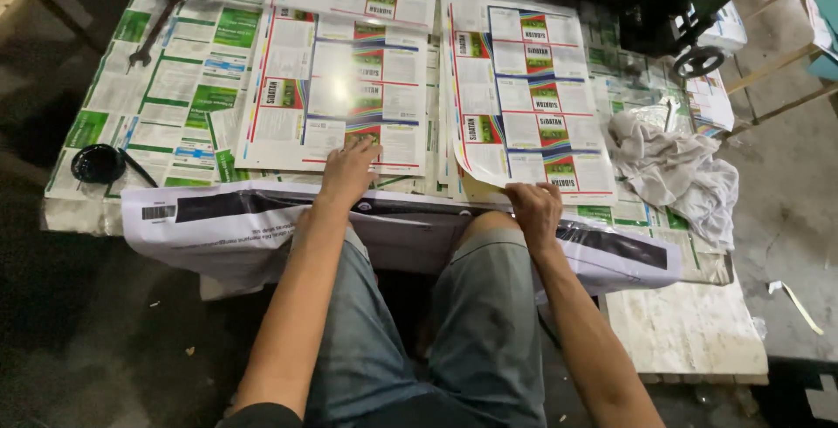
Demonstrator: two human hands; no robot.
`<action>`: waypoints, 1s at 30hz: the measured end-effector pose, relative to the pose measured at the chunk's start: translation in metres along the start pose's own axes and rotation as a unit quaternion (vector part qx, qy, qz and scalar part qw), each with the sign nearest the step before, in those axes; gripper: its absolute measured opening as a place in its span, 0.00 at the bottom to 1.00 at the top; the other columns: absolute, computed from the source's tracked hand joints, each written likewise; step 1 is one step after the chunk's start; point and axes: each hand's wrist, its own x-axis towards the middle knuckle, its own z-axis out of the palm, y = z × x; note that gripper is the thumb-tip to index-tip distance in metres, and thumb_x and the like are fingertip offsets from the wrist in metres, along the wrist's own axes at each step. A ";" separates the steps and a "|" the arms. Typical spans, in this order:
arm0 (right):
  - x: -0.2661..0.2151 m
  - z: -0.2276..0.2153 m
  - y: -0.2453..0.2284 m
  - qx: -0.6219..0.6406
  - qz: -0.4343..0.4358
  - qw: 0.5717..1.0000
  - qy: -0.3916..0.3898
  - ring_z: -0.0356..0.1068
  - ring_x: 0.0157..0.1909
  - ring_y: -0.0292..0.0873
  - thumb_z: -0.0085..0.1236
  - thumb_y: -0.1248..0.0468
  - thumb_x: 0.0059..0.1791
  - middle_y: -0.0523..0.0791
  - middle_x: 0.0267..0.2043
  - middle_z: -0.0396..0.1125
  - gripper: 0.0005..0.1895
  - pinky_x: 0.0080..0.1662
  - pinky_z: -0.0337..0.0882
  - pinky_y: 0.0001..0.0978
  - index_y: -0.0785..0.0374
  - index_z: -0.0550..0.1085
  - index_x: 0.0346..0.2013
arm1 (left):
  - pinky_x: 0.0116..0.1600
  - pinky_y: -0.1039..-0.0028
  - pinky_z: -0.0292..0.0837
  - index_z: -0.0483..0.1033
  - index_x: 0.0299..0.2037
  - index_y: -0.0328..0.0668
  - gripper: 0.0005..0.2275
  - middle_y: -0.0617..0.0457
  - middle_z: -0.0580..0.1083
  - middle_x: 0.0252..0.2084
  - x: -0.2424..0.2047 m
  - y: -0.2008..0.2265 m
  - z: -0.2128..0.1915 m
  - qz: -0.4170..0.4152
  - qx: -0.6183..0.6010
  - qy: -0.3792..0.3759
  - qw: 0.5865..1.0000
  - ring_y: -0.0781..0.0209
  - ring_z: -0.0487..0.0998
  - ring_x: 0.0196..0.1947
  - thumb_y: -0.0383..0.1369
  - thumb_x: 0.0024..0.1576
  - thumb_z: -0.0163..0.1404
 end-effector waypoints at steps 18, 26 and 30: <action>0.064 0.048 0.023 0.080 0.005 0.982 -0.169 0.65 0.67 0.59 0.57 0.67 0.52 0.50 0.64 0.69 0.20 0.63 0.63 0.59 0.53 0.74 0.60 | 0.65 0.46 0.59 0.78 0.52 0.48 0.10 0.51 0.71 0.66 0.002 -0.009 0.004 -0.012 -0.096 0.038 0.995 0.44 0.65 0.69 0.33 0.62 0.52; 0.101 0.068 0.036 0.101 -0.016 0.977 -0.188 0.62 0.70 0.59 0.58 0.67 0.50 0.50 0.67 0.66 0.26 0.66 0.59 0.62 0.52 0.72 0.63 | 0.62 0.52 0.68 0.76 0.49 0.45 0.11 0.54 0.77 0.56 -0.002 0.008 -0.008 0.010 -0.053 0.047 0.997 0.50 0.75 0.60 0.29 0.57 0.50; 0.116 0.086 0.048 0.096 -0.007 0.974 -0.206 0.60 0.72 0.56 0.56 0.68 0.51 0.48 0.69 0.65 0.26 0.69 0.57 0.62 0.50 0.71 0.65 | 0.60 0.52 0.67 0.77 0.51 0.45 0.10 0.52 0.76 0.58 -0.001 0.009 -0.008 0.036 -0.041 0.098 0.994 0.48 0.74 0.58 0.30 0.59 0.52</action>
